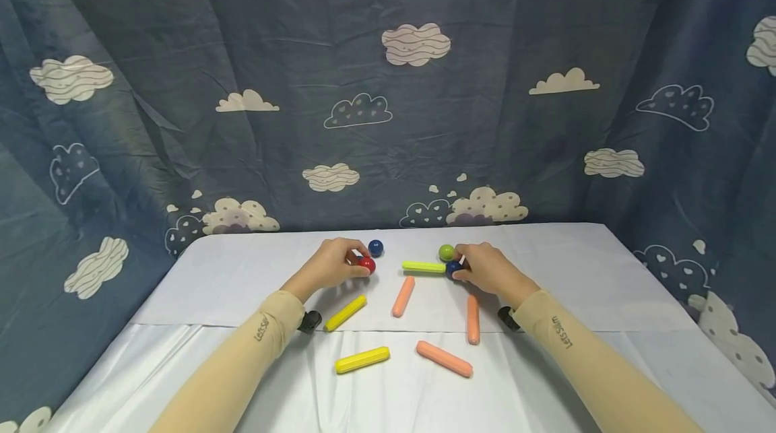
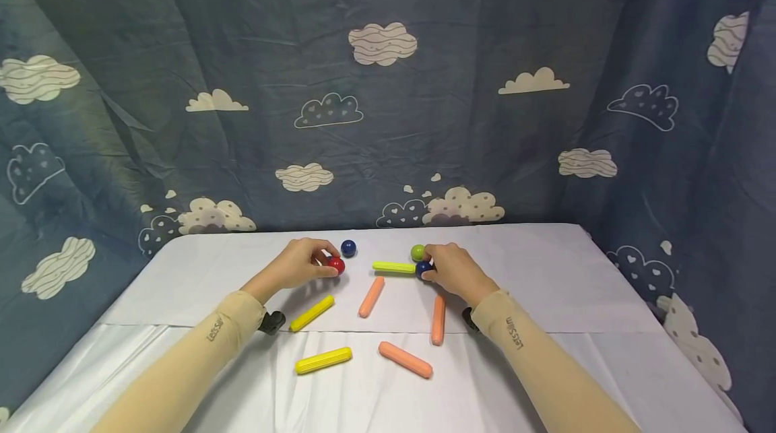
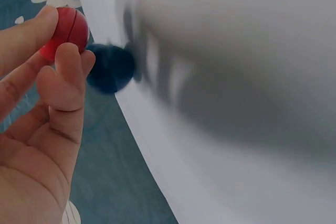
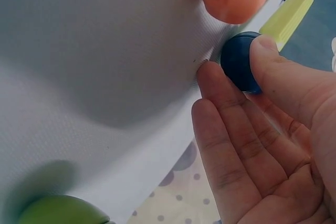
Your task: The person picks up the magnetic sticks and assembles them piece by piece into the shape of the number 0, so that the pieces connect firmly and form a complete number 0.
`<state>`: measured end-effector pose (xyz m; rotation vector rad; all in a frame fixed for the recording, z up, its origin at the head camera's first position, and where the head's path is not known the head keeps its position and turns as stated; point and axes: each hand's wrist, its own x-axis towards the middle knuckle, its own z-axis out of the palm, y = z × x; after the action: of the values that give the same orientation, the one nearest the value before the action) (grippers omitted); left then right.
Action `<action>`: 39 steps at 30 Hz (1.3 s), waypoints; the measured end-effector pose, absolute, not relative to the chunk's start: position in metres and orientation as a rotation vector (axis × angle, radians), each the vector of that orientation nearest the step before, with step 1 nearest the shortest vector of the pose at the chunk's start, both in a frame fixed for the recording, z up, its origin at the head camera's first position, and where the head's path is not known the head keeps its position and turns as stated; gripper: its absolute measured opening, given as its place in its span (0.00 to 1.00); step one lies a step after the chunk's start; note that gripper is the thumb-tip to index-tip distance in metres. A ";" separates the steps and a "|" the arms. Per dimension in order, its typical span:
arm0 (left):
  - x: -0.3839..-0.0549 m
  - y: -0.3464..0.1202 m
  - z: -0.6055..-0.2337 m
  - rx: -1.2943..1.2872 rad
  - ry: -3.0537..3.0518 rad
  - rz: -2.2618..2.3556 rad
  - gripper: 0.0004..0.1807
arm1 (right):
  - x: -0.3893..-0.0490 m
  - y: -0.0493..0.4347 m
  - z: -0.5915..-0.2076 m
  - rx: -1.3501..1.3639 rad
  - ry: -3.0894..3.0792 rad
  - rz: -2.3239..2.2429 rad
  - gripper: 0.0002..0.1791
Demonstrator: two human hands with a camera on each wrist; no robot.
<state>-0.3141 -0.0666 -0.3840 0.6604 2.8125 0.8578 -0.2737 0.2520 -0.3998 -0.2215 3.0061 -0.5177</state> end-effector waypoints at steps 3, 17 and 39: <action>-0.314 -0.058 -0.385 0.653 2.810 0.857 0.16 | -0.274 0.251 -0.400 -0.224 3.006 -0.517 0.17; -0.318 -0.029 -0.390 0.707 2.818 0.797 0.14 | -0.273 0.253 -0.400 -0.237 3.020 -0.526 0.16; -0.315 -0.003 -0.397 0.672 2.830 0.790 0.12 | -0.270 0.252 -0.400 -0.231 3.024 -0.529 0.16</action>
<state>-0.3154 -0.0031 -0.3967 0.6720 2.8297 0.7902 -0.2697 0.2518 -0.3998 -0.2310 3.0244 -0.5293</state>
